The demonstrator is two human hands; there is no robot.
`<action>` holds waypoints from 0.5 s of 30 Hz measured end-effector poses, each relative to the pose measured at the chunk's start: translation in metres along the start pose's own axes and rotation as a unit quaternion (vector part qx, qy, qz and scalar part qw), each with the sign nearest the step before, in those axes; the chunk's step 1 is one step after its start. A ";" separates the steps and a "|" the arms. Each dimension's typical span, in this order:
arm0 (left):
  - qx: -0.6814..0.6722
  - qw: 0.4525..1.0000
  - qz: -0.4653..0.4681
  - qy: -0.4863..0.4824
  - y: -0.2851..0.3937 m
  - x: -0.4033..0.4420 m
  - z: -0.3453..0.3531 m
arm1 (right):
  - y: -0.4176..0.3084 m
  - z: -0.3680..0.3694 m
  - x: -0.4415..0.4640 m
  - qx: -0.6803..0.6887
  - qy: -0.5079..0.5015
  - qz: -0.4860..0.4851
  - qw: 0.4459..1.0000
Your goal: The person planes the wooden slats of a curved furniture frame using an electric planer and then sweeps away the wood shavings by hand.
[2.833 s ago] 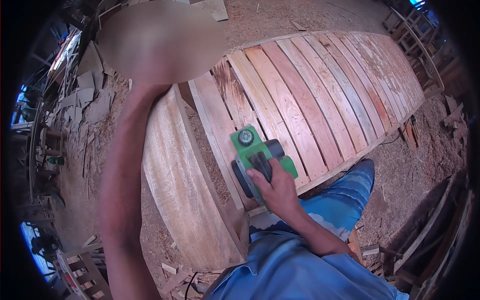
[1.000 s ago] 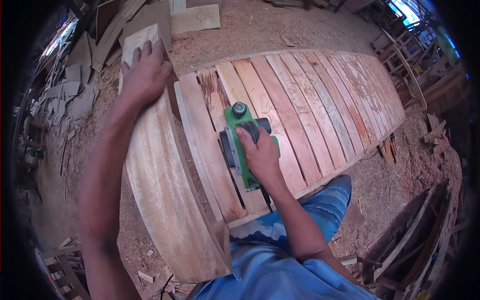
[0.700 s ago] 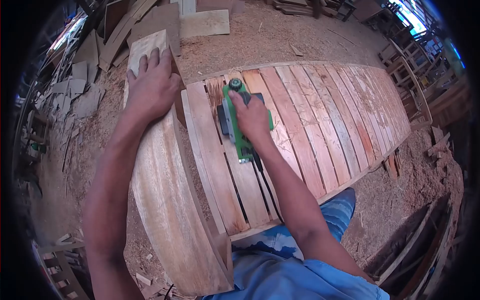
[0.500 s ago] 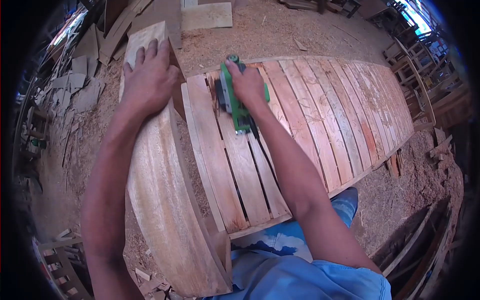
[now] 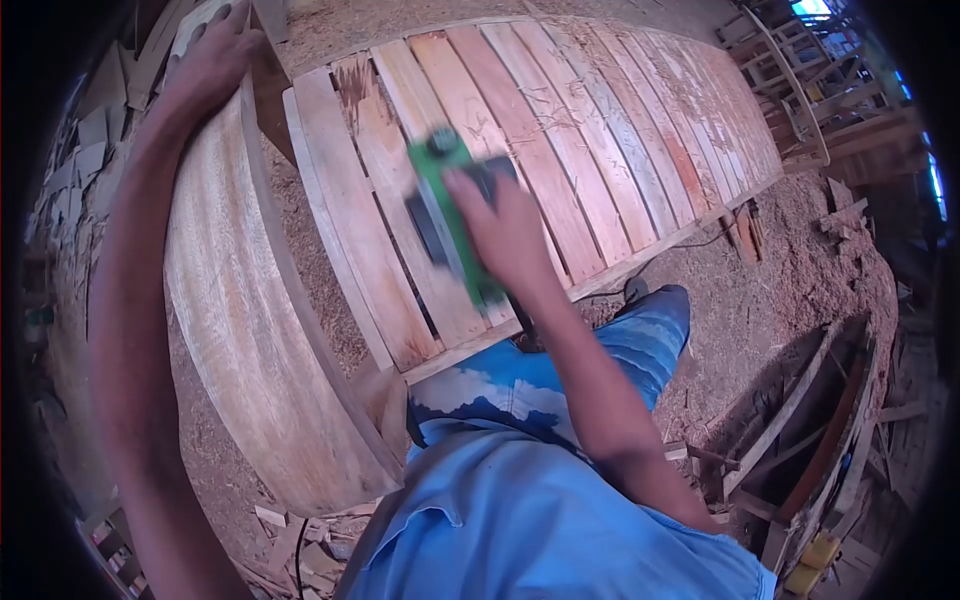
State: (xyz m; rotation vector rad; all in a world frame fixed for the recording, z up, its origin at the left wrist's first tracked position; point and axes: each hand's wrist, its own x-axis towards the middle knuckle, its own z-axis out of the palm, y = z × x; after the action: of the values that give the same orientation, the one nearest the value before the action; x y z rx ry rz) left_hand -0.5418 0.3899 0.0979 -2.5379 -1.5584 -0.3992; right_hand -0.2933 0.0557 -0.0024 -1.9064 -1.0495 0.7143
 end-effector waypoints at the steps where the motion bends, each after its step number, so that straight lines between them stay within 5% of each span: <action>1: 0.011 1.000 -0.016 -0.013 0.013 -0.005 -0.010 | 0.007 -0.018 -0.041 0.005 -0.011 0.016 1.000; 7: 0.007 1.000 0.009 -0.025 0.001 -0.003 -0.004 | 0.041 -0.078 -0.194 0.024 -0.003 0.143 0.989; 15: -0.017 1.000 0.006 -0.017 0.007 -0.013 -0.006 | 0.031 -0.046 -0.112 0.036 0.021 0.103 0.994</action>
State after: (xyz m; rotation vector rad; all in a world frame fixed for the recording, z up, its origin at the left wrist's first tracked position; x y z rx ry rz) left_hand -0.5419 0.3743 0.0999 -2.5913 -1.5613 -0.3851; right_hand -0.3002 -0.0696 0.0033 -1.9774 -0.7976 0.8142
